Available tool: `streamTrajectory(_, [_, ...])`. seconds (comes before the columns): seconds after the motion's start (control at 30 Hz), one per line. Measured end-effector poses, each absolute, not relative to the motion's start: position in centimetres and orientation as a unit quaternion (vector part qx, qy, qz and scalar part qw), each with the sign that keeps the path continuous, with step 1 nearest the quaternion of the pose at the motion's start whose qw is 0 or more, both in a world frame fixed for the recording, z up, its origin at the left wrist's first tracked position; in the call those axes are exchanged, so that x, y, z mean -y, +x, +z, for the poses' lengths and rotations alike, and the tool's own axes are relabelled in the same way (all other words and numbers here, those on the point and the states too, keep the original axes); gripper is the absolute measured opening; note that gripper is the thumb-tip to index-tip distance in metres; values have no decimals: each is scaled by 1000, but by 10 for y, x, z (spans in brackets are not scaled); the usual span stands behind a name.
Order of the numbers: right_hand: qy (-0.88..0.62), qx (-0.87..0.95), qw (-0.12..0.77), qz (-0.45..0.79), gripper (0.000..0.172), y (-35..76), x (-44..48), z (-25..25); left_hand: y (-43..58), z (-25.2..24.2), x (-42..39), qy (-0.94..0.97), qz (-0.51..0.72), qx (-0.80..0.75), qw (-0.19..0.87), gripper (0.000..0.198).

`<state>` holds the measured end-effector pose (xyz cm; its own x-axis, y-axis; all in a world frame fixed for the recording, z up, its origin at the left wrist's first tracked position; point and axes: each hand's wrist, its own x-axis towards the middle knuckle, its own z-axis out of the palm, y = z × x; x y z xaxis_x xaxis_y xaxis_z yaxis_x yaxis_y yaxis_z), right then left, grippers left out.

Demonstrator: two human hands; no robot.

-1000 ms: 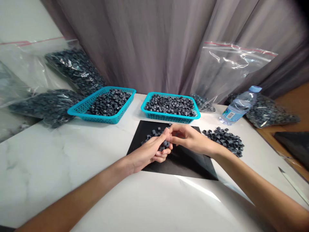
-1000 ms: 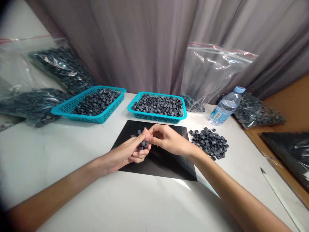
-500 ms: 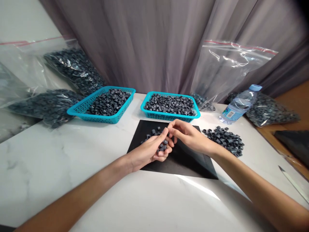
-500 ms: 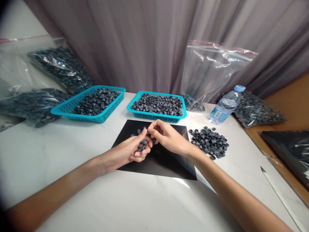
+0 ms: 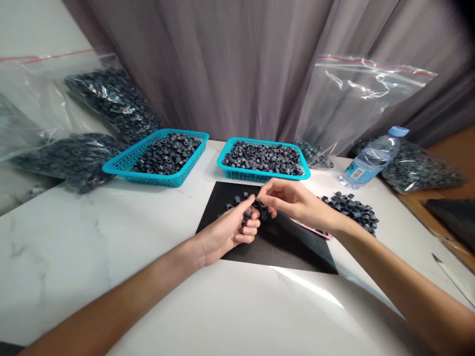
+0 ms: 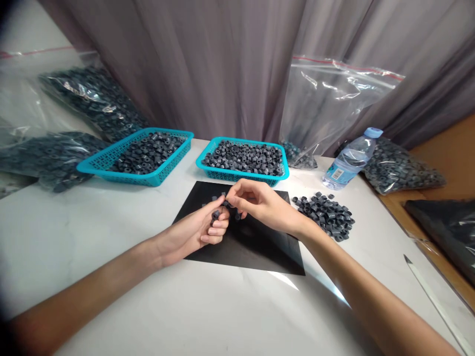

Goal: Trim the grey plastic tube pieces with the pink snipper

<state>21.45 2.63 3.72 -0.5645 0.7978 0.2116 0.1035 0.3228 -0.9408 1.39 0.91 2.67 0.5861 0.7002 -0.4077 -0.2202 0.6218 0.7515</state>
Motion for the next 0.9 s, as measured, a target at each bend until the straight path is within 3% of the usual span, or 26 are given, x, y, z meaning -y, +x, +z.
streamTrajectory(0.47, [-310, 703, 332, 547, 32, 219, -30, 30, 11, 33, -11, 275, 270, -342, 857, 24])
streamTrajectory(0.7, [-315, 672, 351, 571, 30, 222, -31, 27, 12, 40, -8, 344, 282, -380, 811, 15])
streamTrajectory(0.9, [-298, 643, 359, 607, 30, 223, -33, 26, 13, 41, -9, 380, 287, -396, 785, 19])
